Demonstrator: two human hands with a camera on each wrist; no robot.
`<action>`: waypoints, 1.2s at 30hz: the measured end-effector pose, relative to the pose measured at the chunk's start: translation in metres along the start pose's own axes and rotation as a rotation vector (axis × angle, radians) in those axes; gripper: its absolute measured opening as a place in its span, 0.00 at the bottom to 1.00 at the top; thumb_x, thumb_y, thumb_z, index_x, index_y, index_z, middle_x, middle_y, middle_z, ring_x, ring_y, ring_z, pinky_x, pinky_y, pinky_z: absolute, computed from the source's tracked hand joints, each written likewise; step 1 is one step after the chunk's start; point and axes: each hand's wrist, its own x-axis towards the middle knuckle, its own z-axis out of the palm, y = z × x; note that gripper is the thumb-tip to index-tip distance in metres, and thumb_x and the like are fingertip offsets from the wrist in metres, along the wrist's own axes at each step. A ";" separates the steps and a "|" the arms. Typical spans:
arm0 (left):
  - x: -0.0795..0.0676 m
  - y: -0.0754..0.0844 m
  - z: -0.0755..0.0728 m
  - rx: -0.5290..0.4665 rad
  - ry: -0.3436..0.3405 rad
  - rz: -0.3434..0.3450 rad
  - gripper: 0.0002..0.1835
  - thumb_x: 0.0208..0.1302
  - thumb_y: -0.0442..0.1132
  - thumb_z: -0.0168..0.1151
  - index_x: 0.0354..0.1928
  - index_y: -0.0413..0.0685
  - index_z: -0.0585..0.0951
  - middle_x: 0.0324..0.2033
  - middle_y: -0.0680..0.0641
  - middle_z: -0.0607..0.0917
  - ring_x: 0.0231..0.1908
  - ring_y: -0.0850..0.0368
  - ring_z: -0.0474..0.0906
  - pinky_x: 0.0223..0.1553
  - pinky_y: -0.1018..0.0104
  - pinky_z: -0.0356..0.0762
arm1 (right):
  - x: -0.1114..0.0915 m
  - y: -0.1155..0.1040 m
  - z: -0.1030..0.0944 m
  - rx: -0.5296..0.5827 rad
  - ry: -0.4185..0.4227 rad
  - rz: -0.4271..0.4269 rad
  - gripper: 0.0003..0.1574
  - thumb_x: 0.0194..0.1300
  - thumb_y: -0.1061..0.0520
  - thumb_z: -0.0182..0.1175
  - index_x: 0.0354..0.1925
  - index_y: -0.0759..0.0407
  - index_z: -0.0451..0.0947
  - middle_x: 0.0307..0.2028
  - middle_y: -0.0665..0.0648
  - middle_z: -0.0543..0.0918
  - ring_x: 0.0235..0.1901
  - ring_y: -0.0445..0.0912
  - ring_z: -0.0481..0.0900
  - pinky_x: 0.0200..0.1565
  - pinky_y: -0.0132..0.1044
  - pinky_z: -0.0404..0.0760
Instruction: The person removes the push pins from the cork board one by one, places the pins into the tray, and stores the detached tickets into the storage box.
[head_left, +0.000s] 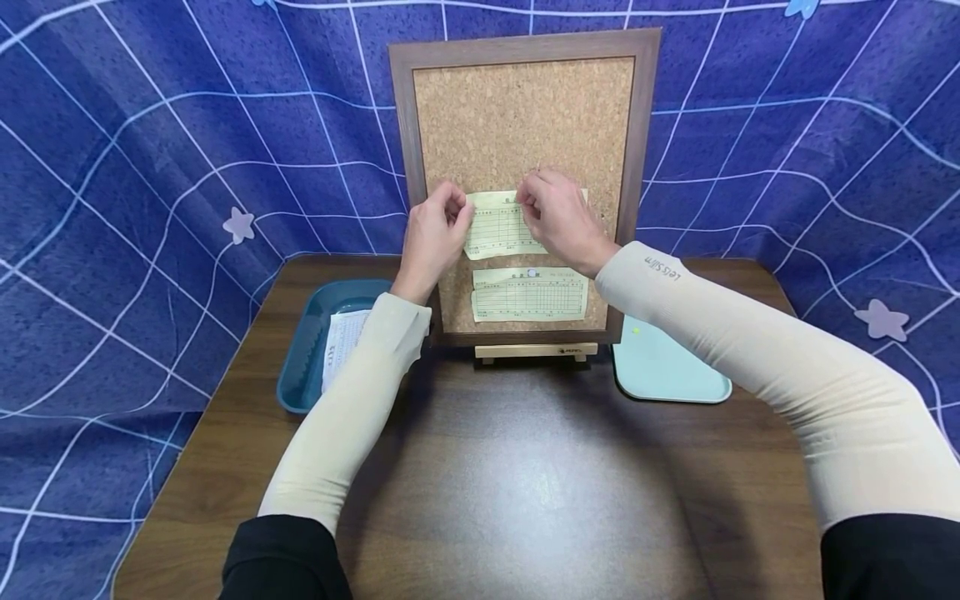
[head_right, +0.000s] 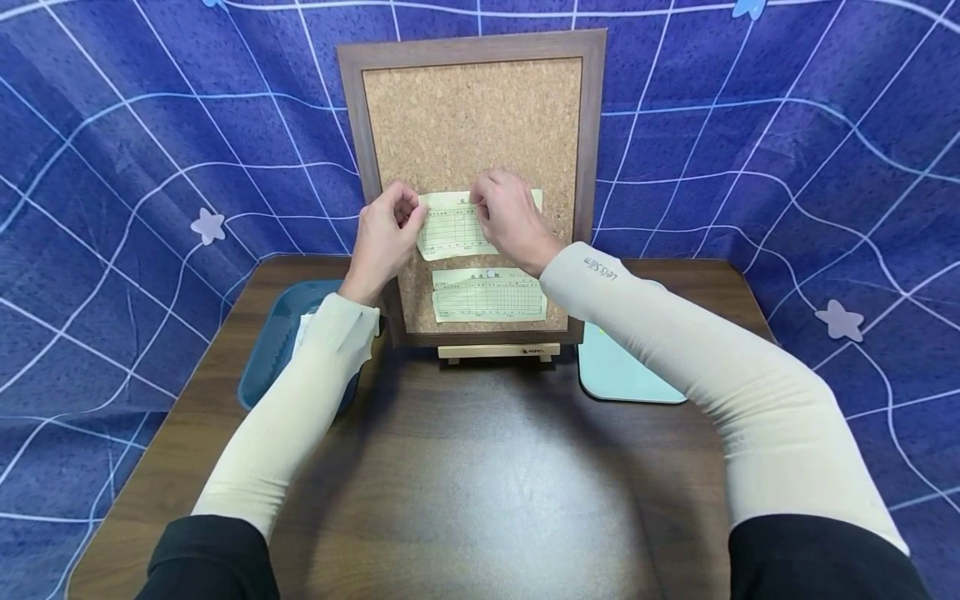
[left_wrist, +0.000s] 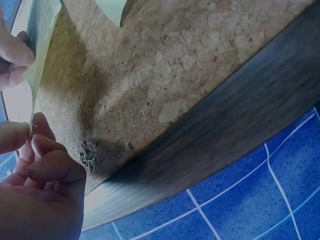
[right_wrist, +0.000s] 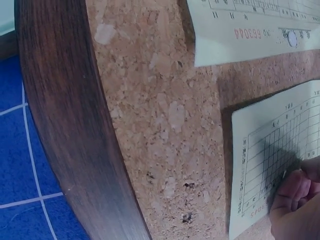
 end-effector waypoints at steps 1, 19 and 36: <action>0.000 0.000 0.000 -0.002 0.001 0.003 0.05 0.58 0.43 0.52 0.30 0.49 0.72 0.22 0.55 0.75 0.22 0.63 0.67 0.24 0.71 0.63 | 0.000 0.000 0.000 0.003 0.000 -0.007 0.07 0.52 0.68 0.52 0.30 0.60 0.74 0.29 0.52 0.73 0.30 0.42 0.68 0.36 0.33 0.66; 0.000 0.002 -0.002 -0.008 0.012 -0.010 0.05 0.58 0.41 0.54 0.30 0.48 0.71 0.21 0.54 0.74 0.21 0.61 0.67 0.25 0.69 0.62 | -0.005 0.007 -0.003 0.066 0.067 -0.187 0.06 0.51 0.69 0.55 0.28 0.61 0.73 0.29 0.52 0.73 0.30 0.42 0.68 0.34 0.32 0.66; -0.004 -0.009 -0.014 -0.078 0.047 0.018 0.05 0.58 0.40 0.53 0.30 0.47 0.70 0.19 0.51 0.72 0.19 0.61 0.65 0.23 0.69 0.60 | -0.015 0.020 -0.019 0.074 0.074 -0.189 0.06 0.51 0.69 0.56 0.29 0.61 0.73 0.28 0.52 0.74 0.29 0.42 0.68 0.33 0.31 0.66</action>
